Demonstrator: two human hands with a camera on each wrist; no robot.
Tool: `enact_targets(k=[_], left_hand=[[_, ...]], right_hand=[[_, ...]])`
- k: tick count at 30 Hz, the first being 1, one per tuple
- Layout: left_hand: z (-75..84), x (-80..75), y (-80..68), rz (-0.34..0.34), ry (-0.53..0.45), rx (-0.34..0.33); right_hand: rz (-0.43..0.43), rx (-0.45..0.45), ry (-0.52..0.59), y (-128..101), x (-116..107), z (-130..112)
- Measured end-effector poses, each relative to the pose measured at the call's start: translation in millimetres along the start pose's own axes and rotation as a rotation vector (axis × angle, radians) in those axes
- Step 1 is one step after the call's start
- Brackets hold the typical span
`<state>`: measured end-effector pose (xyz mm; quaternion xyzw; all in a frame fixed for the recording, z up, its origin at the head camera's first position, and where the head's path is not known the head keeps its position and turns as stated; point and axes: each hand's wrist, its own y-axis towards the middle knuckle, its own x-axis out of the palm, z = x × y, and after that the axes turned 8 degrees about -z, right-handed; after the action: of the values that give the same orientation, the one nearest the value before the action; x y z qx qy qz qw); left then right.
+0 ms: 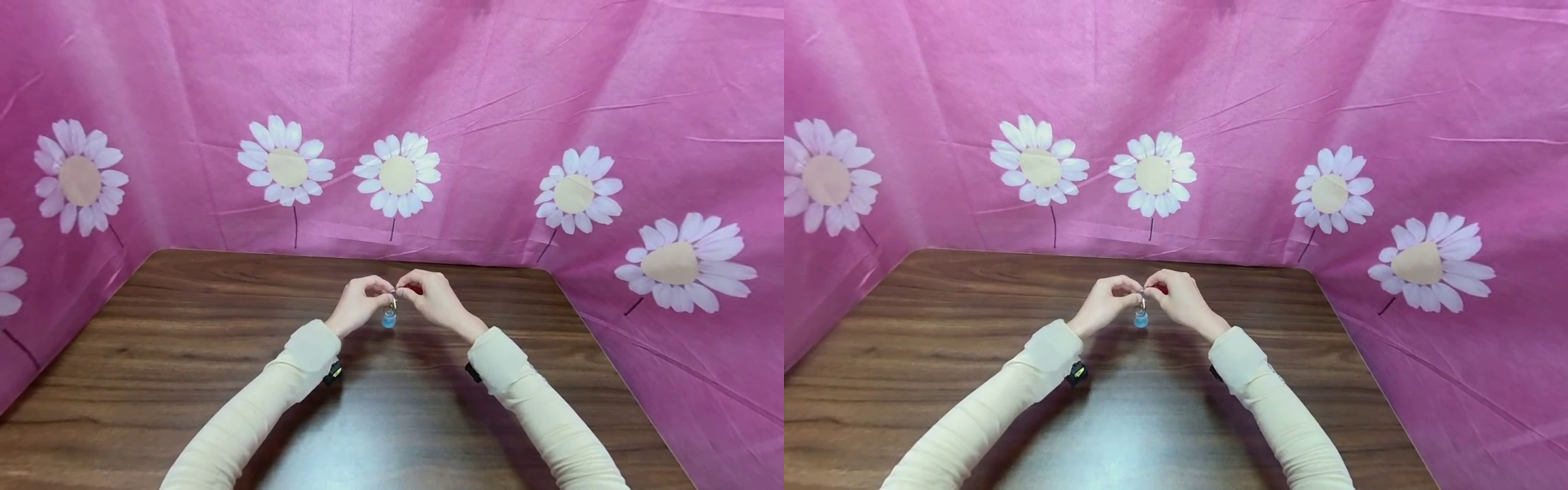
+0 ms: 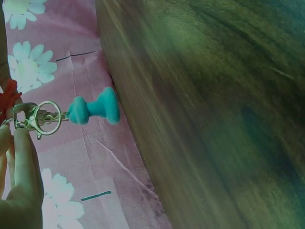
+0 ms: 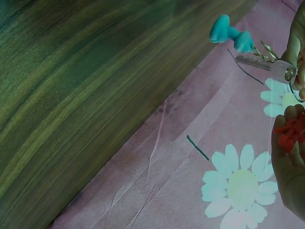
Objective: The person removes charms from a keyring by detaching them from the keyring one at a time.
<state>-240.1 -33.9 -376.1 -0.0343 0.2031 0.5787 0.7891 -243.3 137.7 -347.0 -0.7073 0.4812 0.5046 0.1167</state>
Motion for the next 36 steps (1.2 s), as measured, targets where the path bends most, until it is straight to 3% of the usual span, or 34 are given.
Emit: enact_targets(k=[7, 12, 22, 30, 36], left_hand=[[3.9, 2.2, 2.1, 0.031, 0.163, 0.074], [3.1, 1.1, 0.3, 0.057, 0.198, 0.081], [-1.3, 0.1, 1.7, 0.147, 0.048, 0.057], [-4.5, -5.2, 0.2, 0.175, -0.104, 0.025], [-7.4, -10.6, 0.9, 0.165, -0.161, 0.026]], right_hand=[[-0.009, 0.004, 0.013, -1, 1, 1], [-0.017, 0.010, 0.016, -2, 2, 3], [-0.003, -0.020, 0.021, -5, -1, 9], [-0.084, -0.025, 0.057, -6, 2, 17], [-0.067, 0.016, 0.096, -8, 1, 22]])
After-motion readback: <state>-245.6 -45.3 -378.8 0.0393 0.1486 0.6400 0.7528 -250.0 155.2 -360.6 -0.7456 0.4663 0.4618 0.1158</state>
